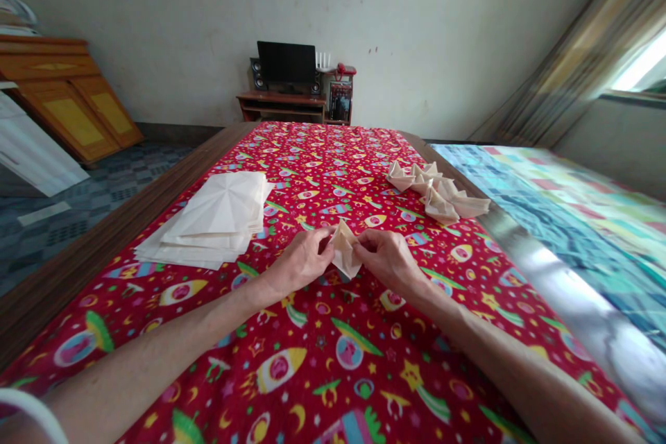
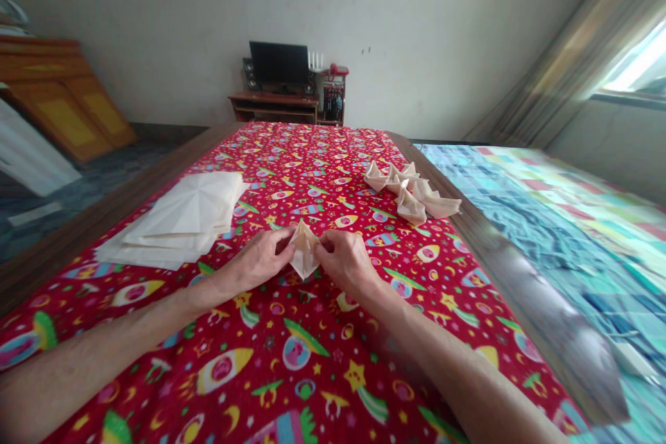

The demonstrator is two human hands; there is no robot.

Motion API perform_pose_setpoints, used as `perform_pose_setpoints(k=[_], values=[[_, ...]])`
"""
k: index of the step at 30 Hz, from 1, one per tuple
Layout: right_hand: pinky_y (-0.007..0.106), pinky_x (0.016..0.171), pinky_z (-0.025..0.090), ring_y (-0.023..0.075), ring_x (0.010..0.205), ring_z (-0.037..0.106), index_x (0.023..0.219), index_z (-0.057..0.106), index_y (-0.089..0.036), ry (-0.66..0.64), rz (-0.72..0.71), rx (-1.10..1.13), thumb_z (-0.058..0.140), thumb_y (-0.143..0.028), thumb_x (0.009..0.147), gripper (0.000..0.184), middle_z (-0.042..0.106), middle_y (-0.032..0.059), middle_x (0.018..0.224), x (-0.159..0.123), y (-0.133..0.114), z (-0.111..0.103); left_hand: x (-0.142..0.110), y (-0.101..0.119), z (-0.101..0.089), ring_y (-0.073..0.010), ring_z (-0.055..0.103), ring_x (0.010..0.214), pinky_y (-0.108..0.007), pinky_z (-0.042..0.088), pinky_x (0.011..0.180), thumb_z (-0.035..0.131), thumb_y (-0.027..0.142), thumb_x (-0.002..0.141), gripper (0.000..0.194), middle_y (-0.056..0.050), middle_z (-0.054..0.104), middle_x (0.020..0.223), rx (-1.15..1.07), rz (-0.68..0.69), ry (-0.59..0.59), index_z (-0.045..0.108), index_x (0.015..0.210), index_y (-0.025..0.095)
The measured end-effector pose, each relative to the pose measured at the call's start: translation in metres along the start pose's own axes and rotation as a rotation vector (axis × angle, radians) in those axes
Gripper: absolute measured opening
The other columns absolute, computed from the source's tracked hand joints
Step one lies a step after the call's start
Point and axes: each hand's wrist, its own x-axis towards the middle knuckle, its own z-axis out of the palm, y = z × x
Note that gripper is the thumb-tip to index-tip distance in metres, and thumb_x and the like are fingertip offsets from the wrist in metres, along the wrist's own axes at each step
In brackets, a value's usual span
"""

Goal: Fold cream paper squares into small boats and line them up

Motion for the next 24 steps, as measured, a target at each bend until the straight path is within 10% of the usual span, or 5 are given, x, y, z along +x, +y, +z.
perform_pose_setpoints(k=[8, 19, 24], values=[[0.018, 0.049, 0.031, 0.0081, 0.050, 0.048, 0.058, 0.060, -0.016, 0.002, 0.032, -0.024, 0.053, -0.019, 0.071, 0.015, 0.054, -0.0031, 0.051, -0.001, -0.002, -0.007, 0.002, 0.001, -0.007, -0.0190, 0.067, 0.086, -0.026, 0.051, 0.081, 0.046, 0.015, 0.079, 0.033, -0.007, 0.072, 0.098, -0.103, -0.054, -0.082, 0.066, 0.106, 0.013], [0.019, 0.049, 0.035, 0.0097, 0.051, 0.051, 0.062, 0.063, -0.016, -0.048, 0.052, 0.003, 0.055, -0.017, 0.074, 0.015, 0.058, -0.0021, 0.054, -0.003, -0.003, -0.005, -0.002, 0.018, -0.010, -0.0047, 0.038, 0.038, -0.013, 0.029, 0.036, 0.042, 0.014, 0.076, 0.028, 0.007, 0.049, 0.053, -0.684, -0.370, -0.232, 0.056, 0.100, 0.011], [0.025, 0.066, 0.044, 0.0170, 0.076, 0.059, 0.100, 0.064, -0.017, 0.120, -0.248, -0.097, 0.058, -0.027, 0.081, 0.022, 0.066, 0.0064, 0.086, -0.009, -0.007, -0.013, -0.001, 0.007, -0.003, -0.0054, 0.040, 0.035, -0.015, 0.030, 0.035, 0.047, 0.021, 0.078, 0.020, 0.006, 0.054, 0.054, -0.578, -0.311, -0.221, 0.055, 0.095, 0.014]])
